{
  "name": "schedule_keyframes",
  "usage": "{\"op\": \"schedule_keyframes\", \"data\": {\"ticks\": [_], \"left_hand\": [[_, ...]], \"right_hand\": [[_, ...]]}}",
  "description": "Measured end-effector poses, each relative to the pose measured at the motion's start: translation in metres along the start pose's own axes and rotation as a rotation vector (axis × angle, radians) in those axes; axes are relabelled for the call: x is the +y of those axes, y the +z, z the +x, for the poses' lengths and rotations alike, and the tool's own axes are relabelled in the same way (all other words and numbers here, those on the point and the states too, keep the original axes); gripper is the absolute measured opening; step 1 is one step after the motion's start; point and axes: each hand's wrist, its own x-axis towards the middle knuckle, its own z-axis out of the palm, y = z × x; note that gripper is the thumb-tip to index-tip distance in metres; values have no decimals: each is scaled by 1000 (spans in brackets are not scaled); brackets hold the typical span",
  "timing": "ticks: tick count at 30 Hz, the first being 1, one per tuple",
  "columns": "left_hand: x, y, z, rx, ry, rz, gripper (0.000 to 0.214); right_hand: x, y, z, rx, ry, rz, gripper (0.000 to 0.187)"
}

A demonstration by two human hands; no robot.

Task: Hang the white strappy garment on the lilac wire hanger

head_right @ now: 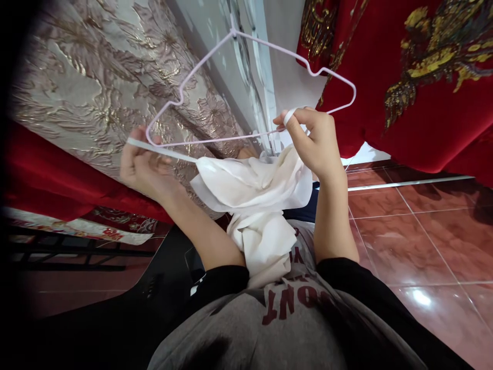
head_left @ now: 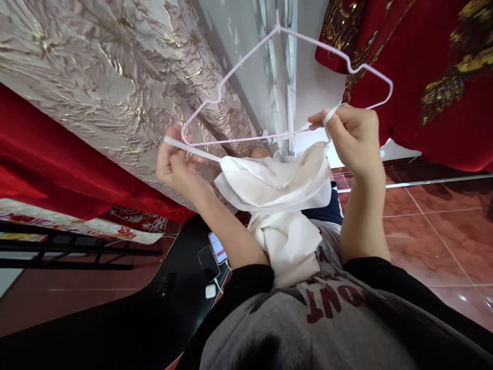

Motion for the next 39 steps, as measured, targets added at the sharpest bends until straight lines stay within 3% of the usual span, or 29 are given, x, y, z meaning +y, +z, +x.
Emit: {"op": "schedule_keyframes", "data": {"ticks": [3,6,10,13,16,19,24,26,28,31,34,37,39], "left_hand": [[-5,-11,8,-38,186,-2,33],[0,-9,15,-257,246,-27,33],[20,13,27,-584,224,158,34],[34,36,41,-712,220,332,24],[35,54,53,-679,157,433,31],[23,60,56,-560,47,431,39],[-2,49,20,-51,-316,149,41],[-11,49,-3,68,-382,-32,34],[-17,54,-23,49,-361,-116,34],[-21,62,-37,37,-249,-62,35],[-20,63,-33,17,-277,-4,33],[-20,59,-26,-16,-315,-20,29],[-22,56,-24,-28,-295,-43,26]], "right_hand": [[1,1,0,27,-7,2,47],[0,1,0,5,-2,-7,45],[0,0,0,5,-2,-17,40],[1,-1,0,46,-18,-27,35],[1,-2,-2,58,-35,-32,29],[1,-2,-3,41,-43,-26,25],[5,0,-5,-18,-41,-30,26],[6,2,-5,-36,-40,-38,27],[7,3,-6,-32,-36,-38,26],[7,3,-5,25,-28,-4,22],[11,0,-2,221,-65,62,17],[25,-8,3,609,-92,39,13],[37,-16,8,800,-106,23,14]]}}
